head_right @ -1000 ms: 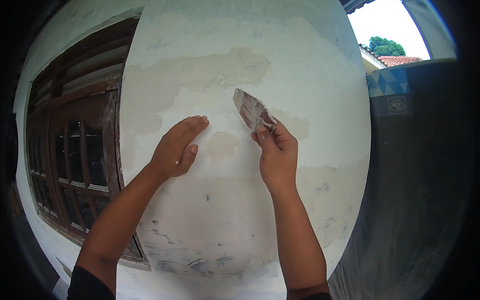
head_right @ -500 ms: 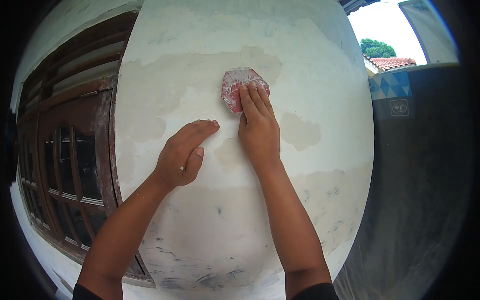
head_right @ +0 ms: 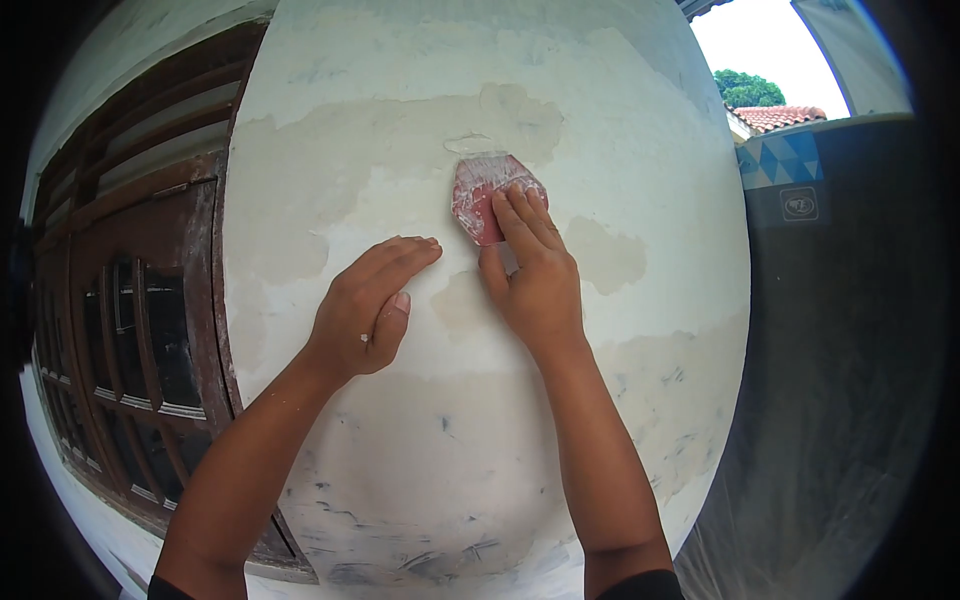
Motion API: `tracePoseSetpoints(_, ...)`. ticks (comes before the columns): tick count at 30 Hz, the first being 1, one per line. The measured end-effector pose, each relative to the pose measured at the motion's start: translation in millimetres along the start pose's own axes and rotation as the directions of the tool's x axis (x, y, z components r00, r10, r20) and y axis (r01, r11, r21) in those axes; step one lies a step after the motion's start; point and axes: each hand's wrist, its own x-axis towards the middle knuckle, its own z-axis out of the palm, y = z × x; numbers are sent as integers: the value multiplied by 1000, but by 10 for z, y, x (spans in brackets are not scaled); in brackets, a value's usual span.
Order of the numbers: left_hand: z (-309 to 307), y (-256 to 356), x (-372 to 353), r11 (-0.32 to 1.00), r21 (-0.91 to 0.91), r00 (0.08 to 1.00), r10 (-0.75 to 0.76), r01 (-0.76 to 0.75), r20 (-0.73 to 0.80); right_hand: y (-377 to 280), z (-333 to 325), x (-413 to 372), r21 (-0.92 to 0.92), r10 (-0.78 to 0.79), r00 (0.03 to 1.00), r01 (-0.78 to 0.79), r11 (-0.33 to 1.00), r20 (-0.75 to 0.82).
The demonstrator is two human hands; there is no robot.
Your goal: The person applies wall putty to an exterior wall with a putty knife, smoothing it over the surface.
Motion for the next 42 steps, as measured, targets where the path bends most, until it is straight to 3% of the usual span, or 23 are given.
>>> tracePoseSetpoints(3,13,-27,-7,1000,3,1000,-9,9,6,8,57,143,-4,-40,999,40,999,-28)
tracePoseSetpoints(5,34,-77,-17,996,57,998,66,-64,-25,0,104,227,-28,-68,997,67,997,-34)
tracePoseSetpoints(11,27,-54,-15,998,30,998,59,-59,-26,11,77,46,-23,-38,996,40,999,81)
tracePoseSetpoints(14,12,-12,-13,1000,-11,1000,-4,4,1,6,7,-25,43,-12,998,9,999,58)
tracePoseSetpoints(18,28,-38,-24,1000,4,1000,17,-17,-6,-3,66,241,12,-32,999,32,999,-10)
tracePoseSetpoints(26,37,-28,-32,1000,-11,999,13,-13,-42,-25,20,-17,15,-12,989,10,1000,150)
tracePoseSetpoints(30,34,-26,-31,1000,-1,1000,16,-16,-25,41,-36,-23,68,-13,998,9,998,68)
tracePoseSetpoints(32,30,-22,-29,1000,3,1000,7,-7,-13,44,-7,135,2,-42,999,42,999,19)
tracePoseSetpoints(37,49,-56,-45,1000,22,999,23,-22,-26,112,91,306,61,-4,999,1,998,45)
tracePoseSetpoints(42,36,-25,-38,1000,8,1000,5,-5,-25,64,-21,172,7,-79,996,79,997,31)
